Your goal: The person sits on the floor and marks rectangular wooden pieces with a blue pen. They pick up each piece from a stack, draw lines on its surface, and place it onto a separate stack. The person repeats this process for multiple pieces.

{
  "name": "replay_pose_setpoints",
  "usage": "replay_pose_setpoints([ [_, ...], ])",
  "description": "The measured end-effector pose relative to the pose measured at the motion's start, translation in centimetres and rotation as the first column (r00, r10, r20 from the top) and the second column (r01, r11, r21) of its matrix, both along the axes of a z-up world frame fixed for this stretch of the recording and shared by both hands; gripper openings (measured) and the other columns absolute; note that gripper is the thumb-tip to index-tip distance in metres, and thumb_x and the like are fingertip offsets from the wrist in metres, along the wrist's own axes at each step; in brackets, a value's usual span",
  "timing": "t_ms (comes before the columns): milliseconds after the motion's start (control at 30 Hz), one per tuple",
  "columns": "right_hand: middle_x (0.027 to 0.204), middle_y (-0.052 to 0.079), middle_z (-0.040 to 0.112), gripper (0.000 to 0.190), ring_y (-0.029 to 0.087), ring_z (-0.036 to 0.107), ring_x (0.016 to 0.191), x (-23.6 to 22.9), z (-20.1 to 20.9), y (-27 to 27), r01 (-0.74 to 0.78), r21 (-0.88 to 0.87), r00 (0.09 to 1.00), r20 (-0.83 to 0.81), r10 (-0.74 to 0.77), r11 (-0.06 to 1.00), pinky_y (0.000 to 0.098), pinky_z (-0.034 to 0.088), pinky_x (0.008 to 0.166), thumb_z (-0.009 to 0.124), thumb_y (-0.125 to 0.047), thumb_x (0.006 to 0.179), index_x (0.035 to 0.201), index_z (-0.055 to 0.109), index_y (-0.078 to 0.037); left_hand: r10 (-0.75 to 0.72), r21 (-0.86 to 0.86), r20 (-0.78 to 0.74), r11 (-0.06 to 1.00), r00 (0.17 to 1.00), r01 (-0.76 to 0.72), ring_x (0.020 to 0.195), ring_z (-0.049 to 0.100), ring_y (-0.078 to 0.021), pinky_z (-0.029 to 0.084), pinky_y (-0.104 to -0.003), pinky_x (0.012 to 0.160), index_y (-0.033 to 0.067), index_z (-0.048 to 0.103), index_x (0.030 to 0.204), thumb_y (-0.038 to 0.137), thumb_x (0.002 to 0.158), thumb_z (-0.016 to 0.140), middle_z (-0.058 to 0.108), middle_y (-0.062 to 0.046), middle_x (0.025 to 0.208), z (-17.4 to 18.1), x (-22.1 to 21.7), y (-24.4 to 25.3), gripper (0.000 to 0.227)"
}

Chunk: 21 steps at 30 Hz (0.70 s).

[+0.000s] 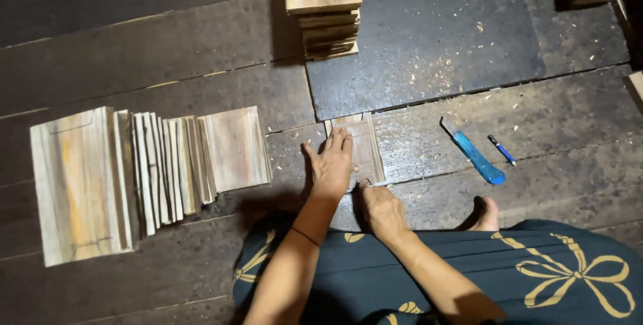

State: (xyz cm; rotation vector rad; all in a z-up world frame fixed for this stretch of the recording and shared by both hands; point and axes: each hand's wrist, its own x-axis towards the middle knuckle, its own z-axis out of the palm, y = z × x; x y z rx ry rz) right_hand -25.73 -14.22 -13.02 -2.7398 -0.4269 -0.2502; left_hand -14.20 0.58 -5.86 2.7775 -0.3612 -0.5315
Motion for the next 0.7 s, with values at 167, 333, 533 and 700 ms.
replay_pose_setpoints([
  [167, 0.077, 0.004, 0.064, 0.029, 0.024, 0.07, 0.075, -0.7, -0.8, 0.4, 0.017, -0.222, 0.993, 0.117, 0.009, 0.975, 0.0347, 0.059, 0.058, 0.059, -0.02, 0.086, 0.113, 0.065, -0.011, 0.004, 0.032, -0.013, 0.999, 1.0, -0.003, 0.152, 0.025, -0.0218, 0.013, -0.087, 0.107, 0.0142, 0.04, 0.15, 0.028, 0.089, 0.074, 0.035, -0.004, 0.157, -1.4, 0.1, -0.3, 0.071],
  [333, 0.075, 0.005, 0.064, 0.035, 0.028, 0.071, 0.069, -1.4, -0.2, 0.2, 0.086, -0.265, 0.996, 0.026, -0.082, 0.961, 0.0402, 0.06, 0.056, 0.06, -0.017, 0.081, 0.115, 0.066, -0.01, 0.011, 0.055, -0.028, 0.998, 1.0, -0.01, 0.154, 0.019, -0.0196, 0.008, -0.087, 0.109, 0.0168, 0.037, 0.151, 0.028, 0.09, 0.073, 0.032, -0.002, 0.157, -2.1, 0.0, -0.3, 0.072],
  [533, 0.064, 0.014, 0.07, 0.019, 0.04, 0.074, 0.067, 1.6, 2.8, -3.1, 0.3, -0.062, 0.86, -0.415, -0.298, 0.952, 0.0488, 0.058, 0.058, 0.063, -0.027, 0.087, 0.088, 0.068, -0.009, 0.033, -0.012, -0.024, 0.999, 0.999, -0.033, 0.155, 0.018, -0.0214, 0.006, -0.085, 0.109, 0.017, 0.035, 0.152, 0.024, 0.093, 0.071, 0.031, -0.004, 0.159, -2.7, 0.9, -0.2, 0.069],
  [700, 0.071, 0.026, 0.069, 0.018, 0.051, 0.069, 0.078, 8.9, 1.8, -3.4, 0.484, 0.314, 0.868, -0.289, -0.404, 0.817, 0.0606, 0.049, 0.064, 0.064, -0.023, 0.095, 0.094, 0.069, -0.006, 0.054, -0.018, -0.055, 0.998, 0.997, -0.055, 0.154, 0.019, -0.0193, 0.005, -0.084, 0.112, 0.0159, 0.036, 0.152, 0.025, 0.089, 0.073, 0.031, -0.002, 0.16, -6.5, 0.7, -0.1, 0.073],
])
